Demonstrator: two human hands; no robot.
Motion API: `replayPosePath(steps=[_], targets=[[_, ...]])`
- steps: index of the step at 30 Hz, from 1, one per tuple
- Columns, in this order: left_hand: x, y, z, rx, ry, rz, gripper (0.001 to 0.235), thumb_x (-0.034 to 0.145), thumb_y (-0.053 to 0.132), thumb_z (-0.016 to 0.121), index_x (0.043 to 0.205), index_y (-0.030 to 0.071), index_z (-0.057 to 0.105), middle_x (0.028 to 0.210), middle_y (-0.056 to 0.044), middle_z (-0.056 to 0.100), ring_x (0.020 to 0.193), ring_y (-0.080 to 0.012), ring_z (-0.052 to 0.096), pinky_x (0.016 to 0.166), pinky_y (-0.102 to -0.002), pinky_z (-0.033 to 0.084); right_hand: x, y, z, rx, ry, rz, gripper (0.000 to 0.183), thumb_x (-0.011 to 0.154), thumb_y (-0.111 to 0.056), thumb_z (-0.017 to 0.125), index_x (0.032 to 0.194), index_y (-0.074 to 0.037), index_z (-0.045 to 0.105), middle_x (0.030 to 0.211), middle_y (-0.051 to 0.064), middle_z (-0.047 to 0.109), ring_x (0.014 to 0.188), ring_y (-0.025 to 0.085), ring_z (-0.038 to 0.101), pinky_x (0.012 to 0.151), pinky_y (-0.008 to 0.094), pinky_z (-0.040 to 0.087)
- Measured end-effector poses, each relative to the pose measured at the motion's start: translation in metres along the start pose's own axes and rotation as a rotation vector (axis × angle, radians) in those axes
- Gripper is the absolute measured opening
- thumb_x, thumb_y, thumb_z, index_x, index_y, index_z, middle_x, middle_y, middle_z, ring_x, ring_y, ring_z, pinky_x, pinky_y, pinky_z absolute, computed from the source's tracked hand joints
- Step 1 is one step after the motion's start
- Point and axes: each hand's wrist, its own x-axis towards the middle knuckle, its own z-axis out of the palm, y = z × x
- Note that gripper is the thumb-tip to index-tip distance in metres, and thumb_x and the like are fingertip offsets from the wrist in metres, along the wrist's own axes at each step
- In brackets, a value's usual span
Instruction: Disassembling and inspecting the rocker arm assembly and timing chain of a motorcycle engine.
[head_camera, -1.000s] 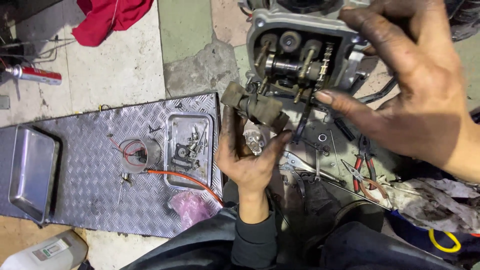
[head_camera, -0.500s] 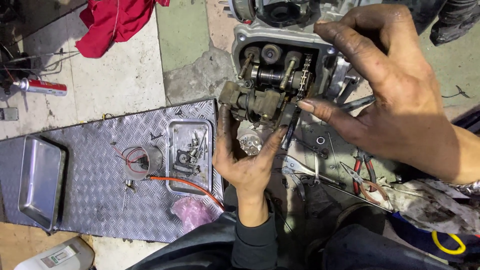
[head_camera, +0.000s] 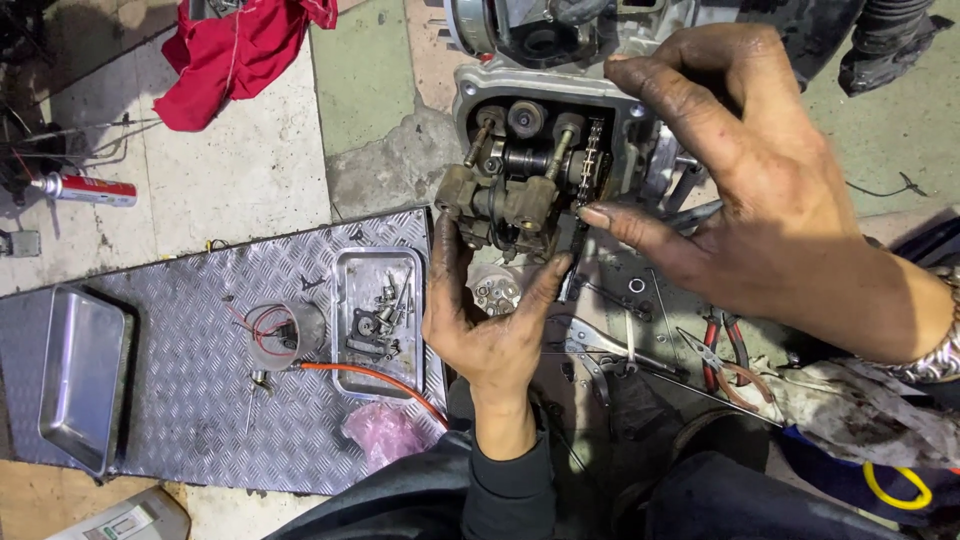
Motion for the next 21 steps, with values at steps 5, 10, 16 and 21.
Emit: replayPosePath(steps=[5, 10, 16, 21], targets=[[0.006, 0.004, 0.001, 0.027, -0.031, 0.051, 0.082, 0.072, 0.030, 0.093, 0.137, -0.003, 0.055, 0.137, -0.019, 0.064, 0.129, -0.0309, 0.067, 0.117, -0.039, 0.056, 0.001, -0.004, -0.001, 0.017, -0.010, 0.062, 0.080, 0.098, -0.028, 0.091, 0.158, -0.005, 0.043, 0.139, 0.026, 0.041, 0.130, 0.041, 0.055, 0.099, 0.050, 0.059], [0.007, 0.003, 0.003, 0.034, -0.059, 0.079, 0.083, 0.075, 0.029, 0.093, 0.140, -0.003, 0.053, 0.142, -0.020, 0.061, 0.135, -0.0319, 0.064, 0.120, -0.039, 0.054, 0.002, -0.004, -0.001, 0.023, -0.008, 0.059, 0.077, 0.098, -0.027, 0.088, 0.156, -0.003, 0.044, 0.138, 0.025, 0.041, 0.129, 0.042, 0.055, 0.095, 0.051, 0.058], [0.017, 0.007, 0.008, 0.043, -0.119, 0.064, 0.080, 0.079, 0.030, 0.090, 0.142, -0.001, 0.051, 0.142, -0.021, 0.061, 0.134, -0.0339, 0.063, 0.119, -0.041, 0.051, 0.000, -0.001, 0.003, 0.007, 0.001, 0.074, 0.079, 0.096, -0.033, 0.087, 0.157, -0.005, 0.043, 0.138, 0.025, 0.041, 0.128, 0.041, 0.056, 0.090, 0.052, 0.061], [0.018, -0.008, 0.004, 0.006, -0.177, 0.117, 0.082, 0.080, 0.031, 0.089, 0.145, 0.001, 0.048, 0.144, -0.020, 0.059, 0.137, -0.0361, 0.060, 0.122, -0.044, 0.050, 0.000, 0.000, 0.004, -0.005, -0.024, 0.123, 0.087, 0.091, -0.034, 0.090, 0.158, -0.013, 0.039, 0.140, 0.023, 0.041, 0.129, 0.039, 0.054, 0.082, 0.051, 0.063]])
